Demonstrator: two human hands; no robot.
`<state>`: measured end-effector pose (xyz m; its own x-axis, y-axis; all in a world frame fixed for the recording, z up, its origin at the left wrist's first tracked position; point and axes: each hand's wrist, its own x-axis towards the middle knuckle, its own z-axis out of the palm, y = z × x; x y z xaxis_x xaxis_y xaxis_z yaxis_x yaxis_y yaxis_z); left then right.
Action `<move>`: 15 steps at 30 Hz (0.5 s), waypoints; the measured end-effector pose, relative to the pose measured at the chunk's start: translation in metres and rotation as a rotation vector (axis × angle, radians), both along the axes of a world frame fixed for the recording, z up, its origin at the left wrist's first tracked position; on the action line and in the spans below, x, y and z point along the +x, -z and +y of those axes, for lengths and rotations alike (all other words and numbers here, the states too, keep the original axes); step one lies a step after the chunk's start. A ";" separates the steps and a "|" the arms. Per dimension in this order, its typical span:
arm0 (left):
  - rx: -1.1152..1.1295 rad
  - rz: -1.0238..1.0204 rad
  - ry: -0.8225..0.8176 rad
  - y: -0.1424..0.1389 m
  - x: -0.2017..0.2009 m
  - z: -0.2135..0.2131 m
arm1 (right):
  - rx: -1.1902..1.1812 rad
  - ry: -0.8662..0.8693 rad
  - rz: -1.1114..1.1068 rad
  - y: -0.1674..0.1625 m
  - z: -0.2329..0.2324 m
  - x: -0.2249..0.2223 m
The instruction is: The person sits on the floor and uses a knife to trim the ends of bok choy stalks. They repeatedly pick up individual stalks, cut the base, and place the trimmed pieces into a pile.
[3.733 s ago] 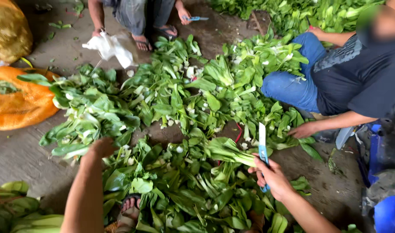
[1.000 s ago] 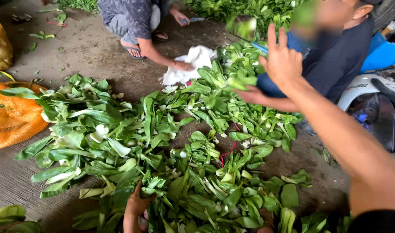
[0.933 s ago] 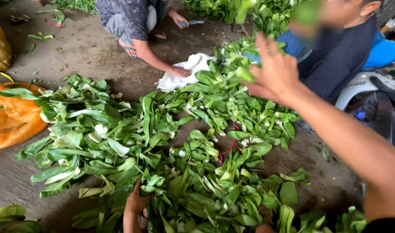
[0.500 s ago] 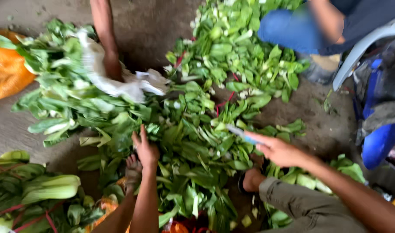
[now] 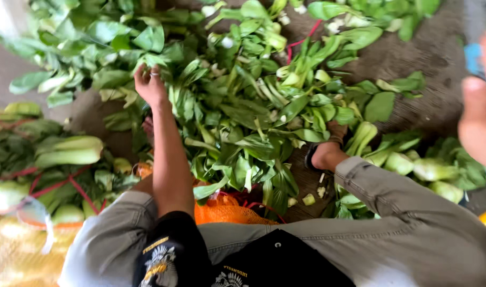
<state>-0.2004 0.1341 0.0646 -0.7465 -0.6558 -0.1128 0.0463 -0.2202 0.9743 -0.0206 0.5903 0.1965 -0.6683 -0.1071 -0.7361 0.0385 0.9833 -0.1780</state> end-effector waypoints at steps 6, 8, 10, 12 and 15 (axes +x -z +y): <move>0.157 0.069 -0.253 -0.023 0.019 0.015 | -0.002 -0.037 -0.010 0.002 -0.003 -0.008; -0.088 0.150 -0.182 -0.021 0.023 0.047 | -0.005 -0.039 -0.006 0.001 -0.004 -0.010; -0.261 0.149 -0.010 -0.011 0.031 0.090 | -0.012 -0.042 -0.002 0.001 -0.006 -0.012; -0.608 0.094 0.176 0.004 0.048 0.137 | -0.007 -0.051 0.003 0.004 -0.004 -0.012; -0.282 0.125 0.268 0.021 0.072 0.192 | 0.003 -0.072 0.011 0.019 0.002 -0.012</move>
<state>-0.1281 0.3259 0.0434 -0.8915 -0.4288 0.1464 0.1457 0.0347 0.9887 -0.0323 0.5926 0.1772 -0.6674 -0.1528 -0.7289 -0.0341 0.9840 -0.1751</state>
